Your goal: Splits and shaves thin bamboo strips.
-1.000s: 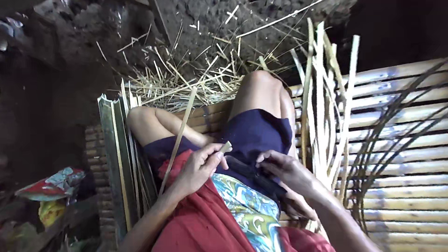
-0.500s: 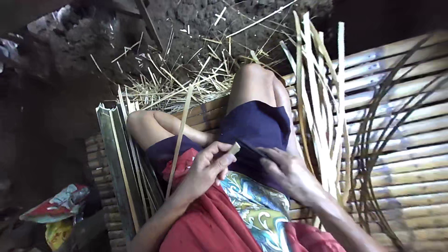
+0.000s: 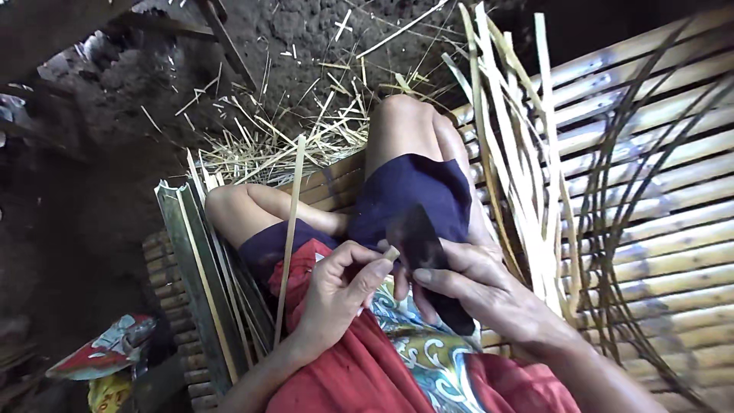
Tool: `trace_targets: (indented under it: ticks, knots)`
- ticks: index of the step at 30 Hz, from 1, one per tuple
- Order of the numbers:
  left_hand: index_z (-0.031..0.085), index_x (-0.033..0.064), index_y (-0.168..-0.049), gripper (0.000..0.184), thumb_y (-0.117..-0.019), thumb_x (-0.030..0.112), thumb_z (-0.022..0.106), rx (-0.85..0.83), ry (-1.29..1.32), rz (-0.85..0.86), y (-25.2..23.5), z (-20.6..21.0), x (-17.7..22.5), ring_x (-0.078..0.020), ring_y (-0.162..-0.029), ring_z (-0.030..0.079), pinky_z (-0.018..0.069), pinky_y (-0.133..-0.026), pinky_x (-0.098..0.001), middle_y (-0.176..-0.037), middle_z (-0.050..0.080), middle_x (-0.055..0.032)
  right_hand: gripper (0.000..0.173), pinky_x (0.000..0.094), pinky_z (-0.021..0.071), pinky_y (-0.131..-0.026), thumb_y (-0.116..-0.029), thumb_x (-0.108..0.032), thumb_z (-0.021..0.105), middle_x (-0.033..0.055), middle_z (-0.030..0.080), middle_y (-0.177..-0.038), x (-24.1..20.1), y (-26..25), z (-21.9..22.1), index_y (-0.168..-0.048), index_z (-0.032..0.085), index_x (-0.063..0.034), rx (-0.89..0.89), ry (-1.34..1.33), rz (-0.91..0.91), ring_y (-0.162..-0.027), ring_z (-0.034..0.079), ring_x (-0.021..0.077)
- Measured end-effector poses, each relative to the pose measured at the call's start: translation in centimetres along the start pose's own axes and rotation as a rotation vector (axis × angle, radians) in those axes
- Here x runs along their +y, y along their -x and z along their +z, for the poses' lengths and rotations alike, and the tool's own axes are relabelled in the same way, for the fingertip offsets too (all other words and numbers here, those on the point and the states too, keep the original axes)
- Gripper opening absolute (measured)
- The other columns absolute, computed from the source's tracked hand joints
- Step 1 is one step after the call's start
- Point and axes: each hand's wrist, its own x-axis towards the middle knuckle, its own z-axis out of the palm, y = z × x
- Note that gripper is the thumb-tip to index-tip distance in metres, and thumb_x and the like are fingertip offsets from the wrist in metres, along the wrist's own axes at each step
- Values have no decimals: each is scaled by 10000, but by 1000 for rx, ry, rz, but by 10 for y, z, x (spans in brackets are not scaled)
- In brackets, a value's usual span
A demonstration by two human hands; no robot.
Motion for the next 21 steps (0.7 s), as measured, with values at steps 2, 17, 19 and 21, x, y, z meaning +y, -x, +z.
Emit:
trace_targets:
  ticks: [2, 17, 19, 21]
  knots:
    - [667, 59, -929, 76, -993, 58, 627, 31, -31, 15, -1, 2, -1, 50, -566, 523, 459, -513, -104, -760, 622, 50, 211, 117, 501, -518, -1049, -137, 401, -77, 683, -815, -3, 1, -2, -1070, 610, -126, -21, 30, -20, -578, 586, -35]
    - [675, 59, -930, 86, -994, 51, 618, 55, -44, -14, -5, 3, -1, 54, -548, 510, 445, -500, -101, -727, 614, 59, 170, 100, 471, -496, -1061, -159, 388, -98, 603, -744, -10, -4, -13, -1051, 554, -130, -89, 143, -5, -551, 537, -54]
    - [674, 62, -926, 93, -996, 49, 614, 43, -23, -23, -6, 3, 0, 55, -541, 510, 440, -496, -99, -710, 611, 60, 162, 98, 473, -496, -1064, -154, 384, -99, 601, -743, -11, -5, -13, -1055, 543, -124, -97, 171, -17, -551, 537, -57]
    - [669, 61, -919, 93, -994, 48, 617, 39, -30, -6, -6, 3, 1, 54, -554, 512, 443, -504, -102, -735, 618, 56, 157, 97, 468, -493, -1061, -150, 386, -99, 600, -749, -14, -6, -14, -1058, 541, -123, -106, 189, -6, -552, 532, -59]
